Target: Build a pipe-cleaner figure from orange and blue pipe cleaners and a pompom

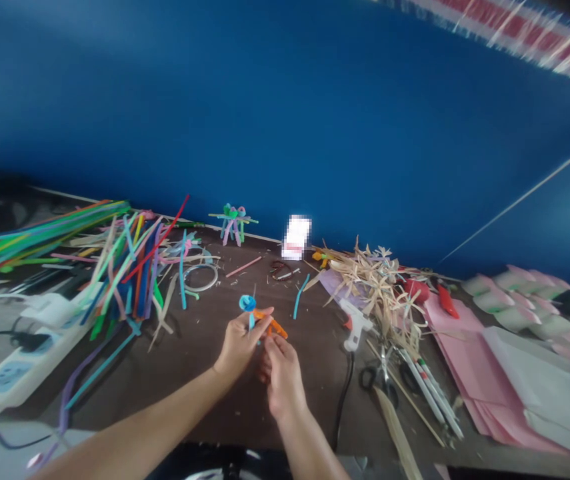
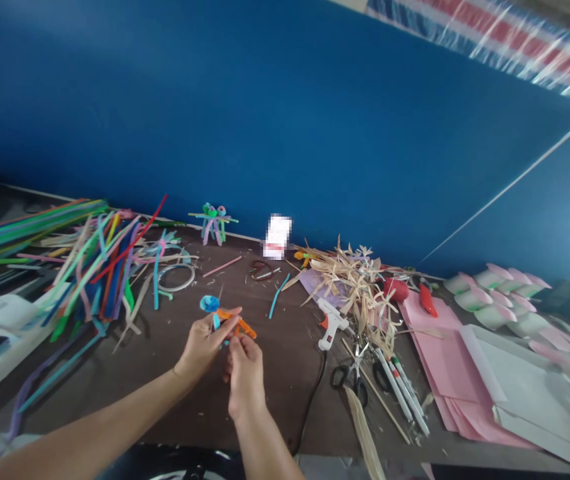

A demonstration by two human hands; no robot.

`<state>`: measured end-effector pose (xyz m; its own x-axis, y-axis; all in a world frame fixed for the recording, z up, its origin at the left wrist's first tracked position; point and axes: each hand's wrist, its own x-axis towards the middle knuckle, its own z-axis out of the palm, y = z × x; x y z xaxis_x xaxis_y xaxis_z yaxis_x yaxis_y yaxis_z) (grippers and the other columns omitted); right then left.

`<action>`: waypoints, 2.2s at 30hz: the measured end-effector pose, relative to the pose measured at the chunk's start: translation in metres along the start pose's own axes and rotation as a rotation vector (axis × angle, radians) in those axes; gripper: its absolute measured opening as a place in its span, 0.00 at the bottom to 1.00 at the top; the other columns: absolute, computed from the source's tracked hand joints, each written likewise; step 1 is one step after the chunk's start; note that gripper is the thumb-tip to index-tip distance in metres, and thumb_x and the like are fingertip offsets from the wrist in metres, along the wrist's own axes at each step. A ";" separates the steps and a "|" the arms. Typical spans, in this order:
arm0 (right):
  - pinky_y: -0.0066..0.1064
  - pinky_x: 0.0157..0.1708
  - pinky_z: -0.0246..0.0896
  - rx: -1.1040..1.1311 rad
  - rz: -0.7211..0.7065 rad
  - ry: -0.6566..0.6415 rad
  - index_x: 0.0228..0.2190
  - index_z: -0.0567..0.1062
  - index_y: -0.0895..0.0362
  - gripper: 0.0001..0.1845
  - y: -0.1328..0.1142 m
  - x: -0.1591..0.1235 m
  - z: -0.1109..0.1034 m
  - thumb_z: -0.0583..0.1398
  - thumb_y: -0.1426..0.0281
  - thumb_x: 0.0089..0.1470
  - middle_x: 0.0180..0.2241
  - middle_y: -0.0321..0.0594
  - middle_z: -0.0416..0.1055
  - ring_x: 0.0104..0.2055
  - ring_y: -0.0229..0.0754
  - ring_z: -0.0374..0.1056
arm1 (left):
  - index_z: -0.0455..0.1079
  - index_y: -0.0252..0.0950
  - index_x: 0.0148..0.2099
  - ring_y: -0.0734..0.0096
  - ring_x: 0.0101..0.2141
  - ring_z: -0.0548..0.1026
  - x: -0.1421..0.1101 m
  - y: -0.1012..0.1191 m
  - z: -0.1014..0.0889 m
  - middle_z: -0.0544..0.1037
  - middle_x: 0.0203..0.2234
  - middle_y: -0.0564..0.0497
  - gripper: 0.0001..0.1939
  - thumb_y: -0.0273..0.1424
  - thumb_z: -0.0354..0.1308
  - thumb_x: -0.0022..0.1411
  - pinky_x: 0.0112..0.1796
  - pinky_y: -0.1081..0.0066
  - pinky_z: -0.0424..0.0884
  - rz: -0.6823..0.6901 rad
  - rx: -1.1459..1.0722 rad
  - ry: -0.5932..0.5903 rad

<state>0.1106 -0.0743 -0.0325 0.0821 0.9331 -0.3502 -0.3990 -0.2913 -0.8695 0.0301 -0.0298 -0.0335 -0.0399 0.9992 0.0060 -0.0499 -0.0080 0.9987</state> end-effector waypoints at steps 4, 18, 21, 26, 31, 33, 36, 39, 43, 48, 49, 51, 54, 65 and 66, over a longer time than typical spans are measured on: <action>0.24 0.20 0.47 -0.553 -0.352 -0.085 0.21 0.67 0.58 0.11 -0.019 -0.003 -0.010 0.52 0.66 0.50 0.17 0.31 0.57 0.19 0.33 0.52 | 0.74 0.33 0.37 0.65 0.33 0.73 0.004 0.007 -0.006 0.77 0.32 0.47 0.14 0.36 0.57 0.49 0.35 0.71 0.66 0.051 0.140 -0.115; 0.23 0.21 0.50 -0.648 -0.395 -0.160 0.19 0.69 0.59 0.12 -0.058 0.017 -0.035 0.57 0.64 0.47 0.16 0.31 0.62 0.20 0.32 0.57 | 0.73 0.32 0.28 0.75 0.24 0.68 0.016 0.025 -0.023 0.73 0.19 0.53 0.08 0.31 0.63 0.44 0.29 0.76 0.63 -0.186 -0.120 -0.488; 0.22 0.17 0.47 -0.362 -0.234 -0.166 0.20 0.67 0.58 0.12 -0.045 0.025 -0.034 0.60 0.62 0.43 0.13 0.27 0.57 0.16 0.30 0.51 | 0.72 0.32 0.30 0.78 0.22 0.68 0.013 0.020 -0.019 0.72 0.19 0.54 0.12 0.29 0.66 0.40 0.27 0.78 0.64 -0.291 -0.278 -0.412; 0.20 0.13 0.46 -0.051 -0.111 -0.087 0.23 0.65 0.57 0.13 -0.021 0.027 -0.024 0.61 0.61 0.42 0.15 0.27 0.59 0.14 0.29 0.51 | 0.67 0.33 0.28 0.80 0.17 0.66 0.004 0.011 -0.005 0.68 0.15 0.58 0.13 0.30 0.67 0.39 0.22 0.78 0.65 -0.397 -0.598 -0.265; 0.21 0.13 0.44 0.004 -0.158 0.046 0.21 0.65 0.56 0.12 -0.006 0.028 -0.016 0.59 0.62 0.43 0.13 0.26 0.56 0.13 0.29 0.50 | 0.65 0.33 0.26 0.80 0.15 0.66 -0.001 0.005 0.005 0.67 0.13 0.59 0.13 0.29 0.66 0.39 0.19 0.78 0.64 -0.468 -0.670 -0.131; 0.22 0.15 0.47 -0.020 -0.199 0.084 0.21 0.66 0.56 0.10 -0.002 0.028 -0.013 0.57 0.63 0.45 0.14 0.28 0.59 0.14 0.31 0.53 | 0.65 0.33 0.27 0.79 0.16 0.67 -0.001 0.003 0.007 0.68 0.13 0.59 0.14 0.30 0.66 0.38 0.19 0.77 0.64 -0.464 -0.684 -0.095; 0.25 0.23 0.56 -0.167 -0.307 0.089 0.25 0.69 0.57 0.09 0.002 0.026 -0.010 0.53 0.65 0.48 0.21 0.35 0.68 0.22 0.36 0.63 | 0.67 0.32 0.27 0.79 0.19 0.68 0.000 -0.002 0.009 0.70 0.15 0.57 0.13 0.30 0.66 0.38 0.23 0.77 0.65 -0.370 -0.650 -0.014; 0.26 0.26 0.56 -0.516 -0.428 0.046 0.26 0.69 0.58 0.10 0.002 0.020 -0.010 0.50 0.69 0.51 0.25 0.38 0.70 0.27 0.39 0.65 | 0.68 0.31 0.26 0.78 0.21 0.69 0.002 -0.005 0.010 0.72 0.18 0.55 0.12 0.31 0.66 0.38 0.25 0.77 0.64 -0.232 -0.517 0.088; 0.26 0.23 0.51 -0.980 -0.529 0.042 0.25 0.68 0.57 0.12 -0.007 0.006 -0.012 0.47 0.71 0.54 0.23 0.38 0.69 0.23 0.39 0.64 | 0.68 0.31 0.27 0.79 0.16 0.65 0.005 -0.002 0.006 0.67 0.12 0.58 0.12 0.33 0.64 0.40 0.21 0.77 0.61 -0.142 -0.288 0.131; 0.26 0.24 0.49 -1.300 -0.669 0.083 0.27 0.68 0.58 0.12 -0.027 -0.006 -0.014 0.46 0.74 0.54 0.23 0.39 0.69 0.23 0.39 0.65 | 0.71 0.33 0.26 0.72 0.22 0.70 0.009 0.005 -0.004 0.73 0.17 0.53 0.09 0.33 0.63 0.42 0.26 0.74 0.65 -0.004 0.059 0.084; 0.26 0.23 0.48 -1.327 -0.685 0.090 0.27 0.68 0.58 0.12 -0.032 -0.007 -0.015 0.47 0.74 0.54 0.22 0.39 0.69 0.23 0.39 0.65 | 0.71 0.33 0.26 0.70 0.24 0.71 0.010 0.006 -0.005 0.75 0.20 0.52 0.09 0.33 0.62 0.42 0.28 0.73 0.65 0.009 0.099 0.065; 0.26 0.23 0.47 -1.341 -0.699 0.102 0.25 0.68 0.57 0.12 -0.042 -0.007 -0.018 0.47 0.74 0.54 0.21 0.39 0.68 0.22 0.38 0.64 | 0.72 0.33 0.27 0.69 0.25 0.72 0.011 0.010 -0.008 0.76 0.22 0.50 0.09 0.33 0.62 0.42 0.29 0.73 0.65 0.000 0.125 0.005; 0.25 0.23 0.47 -1.223 -0.698 0.087 0.22 0.68 0.57 0.12 -0.056 -0.002 -0.025 0.49 0.71 0.53 0.19 0.37 0.67 0.21 0.36 0.61 | 0.71 0.33 0.25 0.71 0.24 0.71 0.012 0.017 -0.012 0.75 0.20 0.51 0.08 0.32 0.64 0.41 0.28 0.74 0.65 -0.046 0.078 -0.111; 0.21 0.13 0.47 0.063 0.025 -0.207 0.22 0.65 0.57 0.13 -0.045 0.021 -0.022 0.64 0.65 0.37 0.14 0.28 0.60 0.14 0.30 0.54 | 0.69 0.31 0.22 0.83 0.15 0.60 0.005 0.018 -0.013 0.65 0.11 0.58 0.10 0.30 0.67 0.37 0.18 0.80 0.58 -0.327 -0.444 -0.382; 0.21 0.12 0.47 0.127 0.056 -0.193 0.22 0.65 0.57 0.12 -0.041 0.021 -0.020 0.64 0.66 0.37 0.14 0.28 0.60 0.14 0.30 0.54 | 0.69 0.31 0.23 0.82 0.15 0.61 0.004 0.015 -0.012 0.64 0.11 0.59 0.10 0.30 0.67 0.37 0.18 0.79 0.60 -0.352 -0.483 -0.372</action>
<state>0.1473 -0.0468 -0.0108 -0.1146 0.9429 -0.3127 -0.5107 -0.3259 -0.7956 0.0178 -0.0268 -0.0190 0.3995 0.8922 -0.2108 -0.4383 0.3879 0.8108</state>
